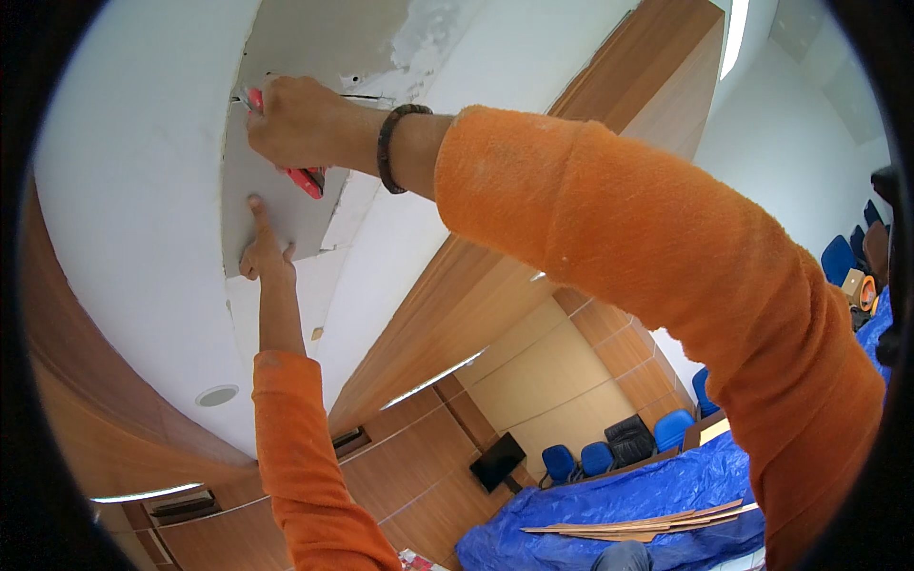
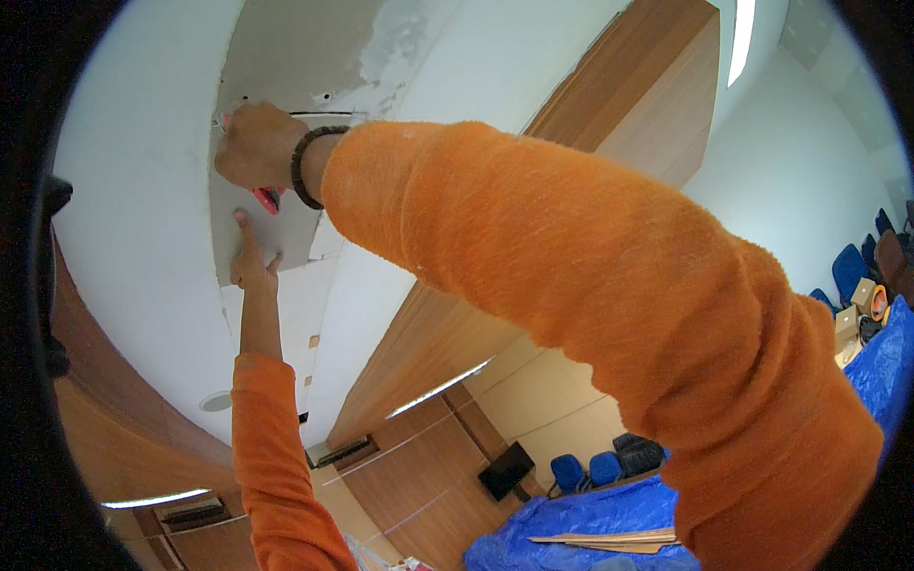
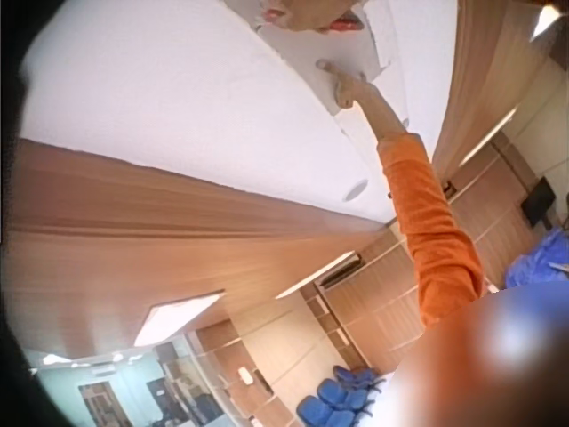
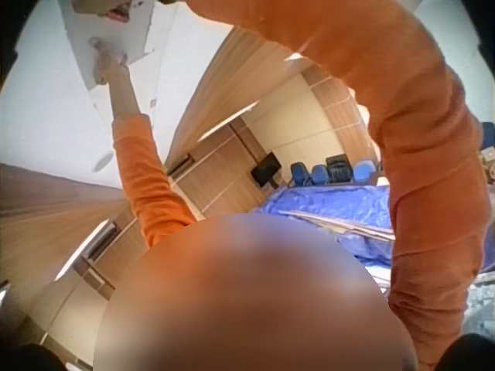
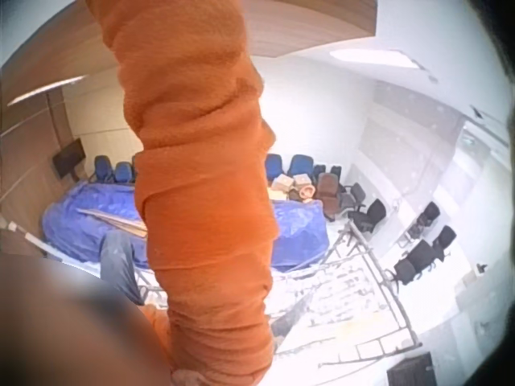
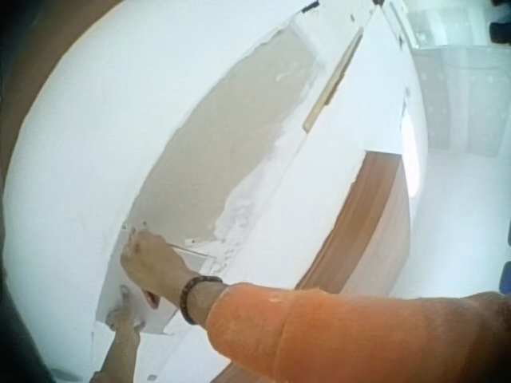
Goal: The person measures and marks a ceiling opening, then cuts a white ceiling panel to fit. They use a hand saw and a utility knife to trim the panel, then lift and insert it into the ceiling hole, adjusting it to fit.
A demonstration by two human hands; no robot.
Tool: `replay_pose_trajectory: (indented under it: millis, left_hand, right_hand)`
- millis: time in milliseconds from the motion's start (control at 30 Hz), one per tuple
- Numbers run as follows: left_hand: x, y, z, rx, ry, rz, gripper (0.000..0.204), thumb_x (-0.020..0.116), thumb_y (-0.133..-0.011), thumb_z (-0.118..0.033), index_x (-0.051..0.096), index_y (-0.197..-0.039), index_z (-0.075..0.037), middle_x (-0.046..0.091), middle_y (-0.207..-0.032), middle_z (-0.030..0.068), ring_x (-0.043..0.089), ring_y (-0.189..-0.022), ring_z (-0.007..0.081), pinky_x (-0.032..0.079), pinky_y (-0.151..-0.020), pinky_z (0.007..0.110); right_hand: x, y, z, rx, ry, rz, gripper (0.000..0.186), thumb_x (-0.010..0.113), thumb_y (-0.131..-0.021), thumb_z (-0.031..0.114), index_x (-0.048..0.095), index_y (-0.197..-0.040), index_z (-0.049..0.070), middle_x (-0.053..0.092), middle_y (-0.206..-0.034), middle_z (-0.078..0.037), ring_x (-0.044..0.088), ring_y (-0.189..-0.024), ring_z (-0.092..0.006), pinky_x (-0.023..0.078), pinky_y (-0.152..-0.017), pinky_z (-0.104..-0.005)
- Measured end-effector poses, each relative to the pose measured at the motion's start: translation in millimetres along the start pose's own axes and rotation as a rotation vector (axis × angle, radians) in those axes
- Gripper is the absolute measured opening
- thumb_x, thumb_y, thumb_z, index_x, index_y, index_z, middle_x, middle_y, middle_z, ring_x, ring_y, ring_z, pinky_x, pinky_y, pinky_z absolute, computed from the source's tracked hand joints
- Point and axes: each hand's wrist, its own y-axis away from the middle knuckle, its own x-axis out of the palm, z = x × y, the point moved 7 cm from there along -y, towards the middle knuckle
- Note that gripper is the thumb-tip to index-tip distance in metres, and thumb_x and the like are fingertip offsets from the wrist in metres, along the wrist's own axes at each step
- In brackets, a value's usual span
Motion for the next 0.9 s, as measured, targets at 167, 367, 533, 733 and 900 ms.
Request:
replay_pose_trajectory:
  millis: [167,367,533,733,900]
  left_hand:
    - [-1,-8,3,-0.001,0.025,0.061,0.148,0.089,-0.055,-0.079,0.01,-0.139,0.013,0.024,-0.138,0.0194,0.045,-0.133,0.0322,0.059,-0.105,0.05]
    - [-2,-5,2,-0.035,0.014,-0.025,0.148,0.089,-0.054,-0.079,0.011,-0.139,0.014,0.026,-0.137,0.0189,0.044,-0.136,0.0328,0.059,-0.106,0.05]
    - [-1,3,-2,-0.041,-0.054,-0.074,0.15,0.088,-0.052,-0.081,0.011,-0.139,0.015,0.027,-0.136,0.0184,0.043,-0.137,0.0328,0.06,-0.105,0.049]
    - [-1,-1,-1,-0.023,-0.037,-0.046,0.151,0.087,-0.052,-0.082,0.009,-0.138,0.015,0.025,-0.136,0.0175,0.042,-0.133,0.0302,0.061,-0.103,0.046]
    - [-2,-4,-2,-0.024,-0.001,-0.038,0.15,0.089,-0.051,-0.08,0.01,-0.137,0.014,0.025,-0.135,0.0171,0.042,-0.134,0.0307,0.059,-0.106,0.049]
  right_hand:
    - [6,1,-18,0.117,-0.166,0.006,0.032,0.053,-0.09,0.015,0.07,-0.081,-0.01,0.069,-0.096,-0.033,0.074,-0.085,-0.0426,0.062,-0.08,-0.0443]
    - [8,-5,-11,0.114,-0.118,0.062,0.028,0.055,-0.091,0.015,0.075,-0.088,-0.005,0.07,-0.1,-0.032,0.074,-0.086,-0.0418,0.062,-0.08,-0.046]
    - [11,-12,4,-0.108,0.368,0.088,0.025,0.061,-0.09,0.018,0.078,-0.09,0.0,0.074,-0.097,-0.027,0.074,-0.092,-0.0412,0.062,-0.08,-0.0485]
    - [19,-18,13,-0.166,0.459,0.091,0.024,0.064,-0.089,0.018,0.078,-0.089,0.0,0.075,-0.096,-0.025,0.074,-0.094,-0.0394,0.062,-0.08,-0.0507]
    - [19,-21,19,-0.075,0.386,0.066,0.025,0.062,-0.09,0.017,0.079,-0.091,-0.001,0.076,-0.098,-0.024,0.075,-0.096,-0.0377,0.062,-0.083,-0.0483]
